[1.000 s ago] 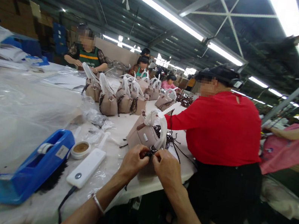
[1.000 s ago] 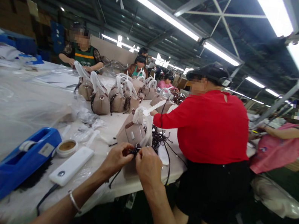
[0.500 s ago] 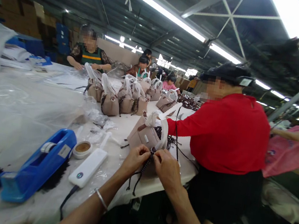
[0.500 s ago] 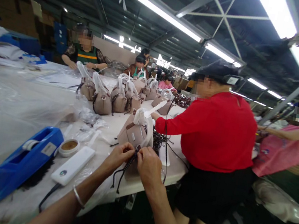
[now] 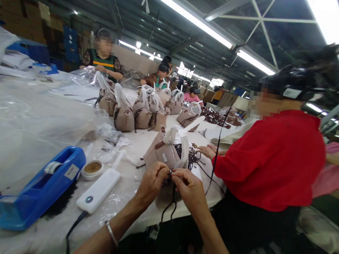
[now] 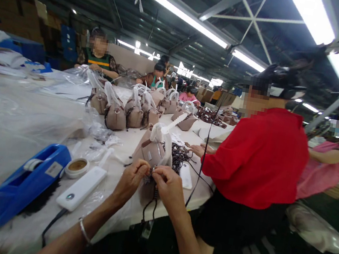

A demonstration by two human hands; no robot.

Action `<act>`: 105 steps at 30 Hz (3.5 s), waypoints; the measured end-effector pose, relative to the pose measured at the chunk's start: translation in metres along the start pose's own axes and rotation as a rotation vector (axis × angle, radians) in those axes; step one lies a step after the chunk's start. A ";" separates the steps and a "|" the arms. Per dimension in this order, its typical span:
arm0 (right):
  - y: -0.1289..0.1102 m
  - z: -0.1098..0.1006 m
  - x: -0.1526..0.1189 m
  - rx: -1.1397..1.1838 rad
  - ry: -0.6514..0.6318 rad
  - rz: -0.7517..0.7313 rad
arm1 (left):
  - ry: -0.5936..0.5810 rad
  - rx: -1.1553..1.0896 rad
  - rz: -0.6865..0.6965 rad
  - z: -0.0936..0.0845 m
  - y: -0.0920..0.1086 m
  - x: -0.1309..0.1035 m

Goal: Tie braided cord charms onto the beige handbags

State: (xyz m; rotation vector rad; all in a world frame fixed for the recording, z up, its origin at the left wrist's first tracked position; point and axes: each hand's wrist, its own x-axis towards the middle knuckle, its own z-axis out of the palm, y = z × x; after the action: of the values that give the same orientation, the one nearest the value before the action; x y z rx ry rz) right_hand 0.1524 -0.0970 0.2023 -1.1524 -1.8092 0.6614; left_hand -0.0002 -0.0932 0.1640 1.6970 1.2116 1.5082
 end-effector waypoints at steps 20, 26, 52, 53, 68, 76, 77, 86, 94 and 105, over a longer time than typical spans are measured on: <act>-0.011 0.008 -0.004 -0.509 0.057 -0.096 | -0.200 0.044 -0.128 -0.012 -0.014 0.017; -0.014 0.014 -0.004 -0.432 0.008 -0.162 | -0.351 -0.148 -0.235 -0.020 -0.024 0.021; -0.010 0.025 -0.006 -0.774 0.056 -0.114 | -0.425 -0.392 -0.335 -0.019 -0.039 0.022; -0.010 0.026 -0.006 -0.791 0.058 -0.114 | -0.421 -0.389 -0.331 -0.018 -0.039 0.021; -0.014 0.032 -0.003 -0.860 0.069 0.017 | -0.284 -0.266 -0.254 -0.016 -0.026 0.019; -0.008 0.032 -0.009 -0.756 0.098 -0.047 | -0.304 -0.300 -0.343 -0.011 -0.035 0.017; -0.008 0.032 -0.009 -0.753 0.099 -0.047 | -0.309 -0.302 -0.348 -0.011 -0.035 0.017; -0.006 0.035 -0.008 -0.781 0.103 -0.053 | -0.348 -0.270 -0.357 -0.013 -0.034 0.019; -0.010 0.041 -0.007 -0.848 0.089 -0.054 | -0.321 -0.193 -0.243 -0.018 -0.030 0.025; -0.004 0.032 -0.006 -0.748 0.091 -0.043 | -0.423 -0.331 -0.221 -0.025 -0.035 0.024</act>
State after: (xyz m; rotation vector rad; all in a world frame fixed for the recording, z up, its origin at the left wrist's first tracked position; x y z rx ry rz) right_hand 0.1234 -0.1042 0.1877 -1.5744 -2.0533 -0.1297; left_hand -0.0348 -0.0604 0.1505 1.5033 0.8404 1.0763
